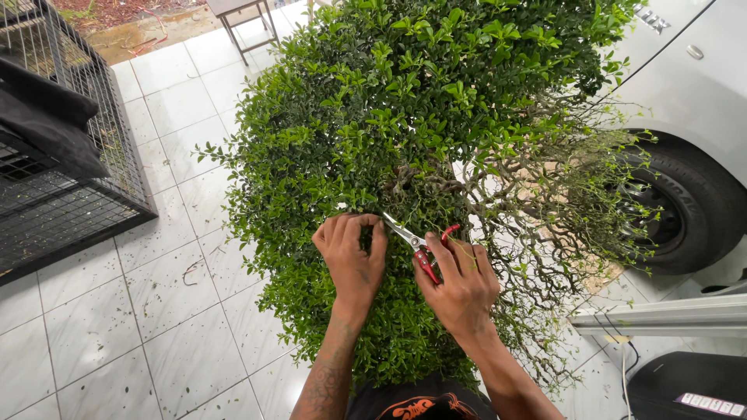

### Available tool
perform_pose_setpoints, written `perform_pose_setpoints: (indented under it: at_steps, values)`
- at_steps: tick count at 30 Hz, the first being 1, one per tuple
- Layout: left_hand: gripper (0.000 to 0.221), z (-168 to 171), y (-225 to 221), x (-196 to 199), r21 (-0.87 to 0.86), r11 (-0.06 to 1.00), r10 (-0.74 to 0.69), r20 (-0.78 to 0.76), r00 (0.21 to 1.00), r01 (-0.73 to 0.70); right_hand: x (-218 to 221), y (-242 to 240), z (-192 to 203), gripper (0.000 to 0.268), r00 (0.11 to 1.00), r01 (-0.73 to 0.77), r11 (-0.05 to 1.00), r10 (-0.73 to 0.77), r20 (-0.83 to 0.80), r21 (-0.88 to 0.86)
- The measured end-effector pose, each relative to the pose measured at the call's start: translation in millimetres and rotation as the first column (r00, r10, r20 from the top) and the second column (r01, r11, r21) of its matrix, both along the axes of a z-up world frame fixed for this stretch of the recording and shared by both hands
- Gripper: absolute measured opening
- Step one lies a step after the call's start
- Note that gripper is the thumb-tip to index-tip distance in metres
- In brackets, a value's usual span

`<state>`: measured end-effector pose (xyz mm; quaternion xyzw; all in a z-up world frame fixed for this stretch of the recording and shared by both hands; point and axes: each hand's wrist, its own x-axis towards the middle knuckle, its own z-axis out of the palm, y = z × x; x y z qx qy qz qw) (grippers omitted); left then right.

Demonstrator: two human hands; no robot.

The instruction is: The person uses red-handled pruning shears to trim the branches and leaves of a large, leafy green plant. The hands carefully select and cut small twigs and foliage from the dense bush, which is positioned on a tiled floor next to a white vehicle.

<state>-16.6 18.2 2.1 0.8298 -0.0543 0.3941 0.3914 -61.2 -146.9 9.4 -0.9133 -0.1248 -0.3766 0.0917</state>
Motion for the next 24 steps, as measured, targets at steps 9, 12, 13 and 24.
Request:
perform_pose_setpoints:
  at_steps: [9, 12, 13, 24]
  values:
    - [0.012, -38.6, 2.2, 7.3, -0.142, 0.990, -0.010, -0.026, 1.000, 0.006, -2.1, -26.5, -45.0, 0.037, 0.981, -0.157, 0.973, 0.173, -0.087, 0.167]
    - [0.032, -5.4, 5.4, -5.7, -0.201, 0.979, 0.014, -0.096, 0.995, -0.033, -4.4, -24.6, -33.9, 0.037, 0.977, -0.175, 0.967, 0.193, -0.086, 0.184]
    - [0.032, -9.4, 3.8, -1.6, -0.201, 0.979, 0.014, -0.102, 0.995, -0.034, -5.2, -26.8, -38.2, 0.037, 0.977, -0.174, 0.967, 0.193, -0.091, 0.184]
    - [0.027, 25.4, 0.0, 12.0, -0.785, 0.619, -0.496, -0.386, 0.778, 0.005, -11.6, -38.4, -55.4, 0.044, 0.981, -0.175, 0.949, 0.191, -0.038, 0.262]
